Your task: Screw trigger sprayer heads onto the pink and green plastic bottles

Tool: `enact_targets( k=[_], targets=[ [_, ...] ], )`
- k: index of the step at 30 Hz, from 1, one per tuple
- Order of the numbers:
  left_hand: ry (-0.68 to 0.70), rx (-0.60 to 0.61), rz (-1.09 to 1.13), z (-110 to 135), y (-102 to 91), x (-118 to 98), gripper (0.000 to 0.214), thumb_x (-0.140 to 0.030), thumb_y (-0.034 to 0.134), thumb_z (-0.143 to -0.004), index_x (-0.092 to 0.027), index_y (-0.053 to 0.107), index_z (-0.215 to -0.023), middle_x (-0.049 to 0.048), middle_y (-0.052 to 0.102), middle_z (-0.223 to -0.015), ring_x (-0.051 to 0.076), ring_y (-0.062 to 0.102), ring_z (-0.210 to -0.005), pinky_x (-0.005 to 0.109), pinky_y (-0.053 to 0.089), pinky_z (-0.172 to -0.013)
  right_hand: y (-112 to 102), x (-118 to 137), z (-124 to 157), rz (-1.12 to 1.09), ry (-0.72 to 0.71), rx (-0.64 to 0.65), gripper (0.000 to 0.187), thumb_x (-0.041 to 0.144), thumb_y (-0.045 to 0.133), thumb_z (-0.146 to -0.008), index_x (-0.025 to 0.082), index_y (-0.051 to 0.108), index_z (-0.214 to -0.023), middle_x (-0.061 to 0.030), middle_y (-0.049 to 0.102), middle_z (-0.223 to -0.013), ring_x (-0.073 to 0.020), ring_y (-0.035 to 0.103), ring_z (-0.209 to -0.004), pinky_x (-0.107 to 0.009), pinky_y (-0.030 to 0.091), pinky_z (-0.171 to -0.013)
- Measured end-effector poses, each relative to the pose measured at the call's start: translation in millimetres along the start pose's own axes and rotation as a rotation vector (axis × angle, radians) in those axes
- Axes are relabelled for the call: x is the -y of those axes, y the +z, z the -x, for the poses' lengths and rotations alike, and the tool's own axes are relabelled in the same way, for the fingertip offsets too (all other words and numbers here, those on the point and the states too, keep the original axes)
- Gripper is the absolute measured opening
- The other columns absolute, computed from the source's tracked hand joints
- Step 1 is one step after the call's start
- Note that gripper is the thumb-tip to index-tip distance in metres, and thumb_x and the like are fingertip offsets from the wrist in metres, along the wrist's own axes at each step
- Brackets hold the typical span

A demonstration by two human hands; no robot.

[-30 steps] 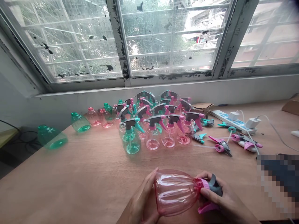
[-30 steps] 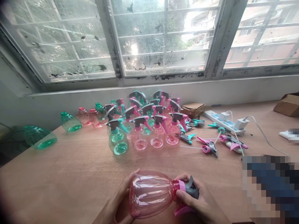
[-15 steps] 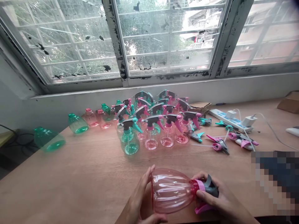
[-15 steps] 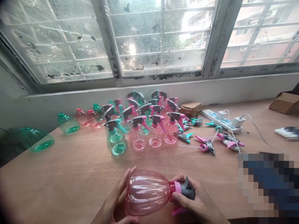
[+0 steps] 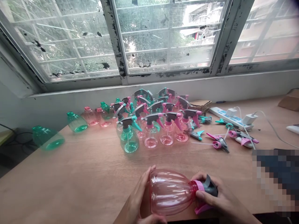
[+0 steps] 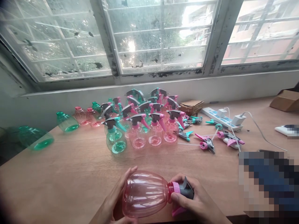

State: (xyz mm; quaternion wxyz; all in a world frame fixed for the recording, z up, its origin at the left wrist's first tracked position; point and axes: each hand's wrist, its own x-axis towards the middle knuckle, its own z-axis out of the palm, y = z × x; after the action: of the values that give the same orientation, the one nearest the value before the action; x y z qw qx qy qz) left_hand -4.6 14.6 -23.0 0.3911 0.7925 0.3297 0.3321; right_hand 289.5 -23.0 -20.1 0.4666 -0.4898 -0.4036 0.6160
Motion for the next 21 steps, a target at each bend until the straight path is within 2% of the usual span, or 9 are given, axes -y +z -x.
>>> enact_targets(
  k=[3,5,8,10,13,17,19,21],
  targets=[
    [0.007,-0.016,-0.015,0,0.1,-4,0.080,-0.042,0.067,-0.095,-0.038,0.021,-0.161,0.0075,0.035,-0.168,0.034,0.036,-0.153,0.052,0.027,-0.127,-3,2,-1,0.091,-0.070,-0.008,0.042,0.055,0.084,-0.075,0.016,0.072,-0.086,-0.0006,0.069,-0.067,-0.0155,0.062,-0.062,-0.022,0.051,-0.055],
    [0.000,-0.026,0.000,1,0.6,-6,0.072,-0.042,0.060,-0.099,-0.040,0.023,-0.161,0.0064,0.037,-0.167,0.033,0.039,-0.152,0.051,0.027,-0.127,-4,2,-2,0.137,-0.078,-0.015,0.043,0.058,0.082,-0.076,0.016,0.073,-0.083,-0.0017,0.070,-0.068,-0.0174,0.064,-0.063,-0.023,0.052,-0.055],
    [-0.010,-0.009,0.046,2,-0.2,-9,0.092,-0.055,0.071,-0.088,-0.044,0.016,-0.161,0.0046,0.033,-0.169,0.035,0.035,-0.154,0.052,0.025,-0.127,-5,2,-2,0.146,-0.060,-0.006,0.045,0.062,0.079,-0.077,0.018,0.073,-0.080,-0.0034,0.073,-0.066,-0.0225,0.070,-0.064,-0.028,0.057,-0.055],
    [-0.032,0.010,0.071,1,-1.8,-12,0.103,-0.056,0.077,-0.082,-0.045,0.013,-0.161,0.0038,0.031,-0.170,0.036,0.032,-0.154,0.053,0.026,-0.127,-5,2,-3,0.140,-0.053,-0.002,0.045,0.063,0.079,-0.077,0.018,0.073,-0.078,-0.0041,0.075,-0.065,-0.0239,0.071,-0.063,-0.029,0.058,-0.056],
    [-0.079,0.028,0.052,-1,-3.7,-17,0.098,-0.044,0.079,-0.085,-0.042,0.018,-0.161,0.0046,0.033,-0.169,0.035,0.036,-0.153,0.052,0.028,-0.127,-6,1,-4,0.133,-0.061,0.003,0.045,0.062,0.078,-0.079,0.017,0.071,-0.074,-0.0038,0.074,-0.061,-0.0217,0.070,-0.057,-0.027,0.057,-0.053],
    [-0.022,-0.002,-0.031,-2,-2.6,-19,0.073,-0.030,0.061,-0.100,-0.044,0.023,-0.160,0.0005,0.030,-0.170,0.031,0.033,-0.155,0.050,0.026,-0.128,-9,-4,-6,0.126,-0.066,0.027,0.047,0.062,0.074,-0.083,0.016,0.069,-0.073,-0.0050,0.074,-0.059,-0.0214,0.070,-0.054,-0.028,0.057,-0.052],
    [-0.011,-0.007,-0.038,-1,-1.8,-17,0.077,-0.037,0.066,-0.097,-0.043,0.022,-0.160,0.0021,0.031,-0.170,0.032,0.034,-0.154,0.050,0.026,-0.128,-10,-6,-6,0.132,-0.069,0.030,0.048,0.062,0.072,-0.084,0.016,0.068,-0.073,-0.0058,0.074,-0.059,-0.0214,0.071,-0.055,-0.028,0.057,-0.052],
    [-0.017,-0.011,-0.019,0,-1.5,-14,0.095,-0.049,0.076,-0.086,-0.042,0.018,-0.161,0.0050,0.033,-0.169,0.035,0.035,-0.153,0.051,0.029,-0.127,-10,-8,-6,0.128,-0.069,0.025,0.048,0.062,0.072,-0.085,0.015,0.069,-0.075,-0.0058,0.074,-0.060,-0.0211,0.071,-0.055,-0.028,0.058,-0.053]
  ],
)
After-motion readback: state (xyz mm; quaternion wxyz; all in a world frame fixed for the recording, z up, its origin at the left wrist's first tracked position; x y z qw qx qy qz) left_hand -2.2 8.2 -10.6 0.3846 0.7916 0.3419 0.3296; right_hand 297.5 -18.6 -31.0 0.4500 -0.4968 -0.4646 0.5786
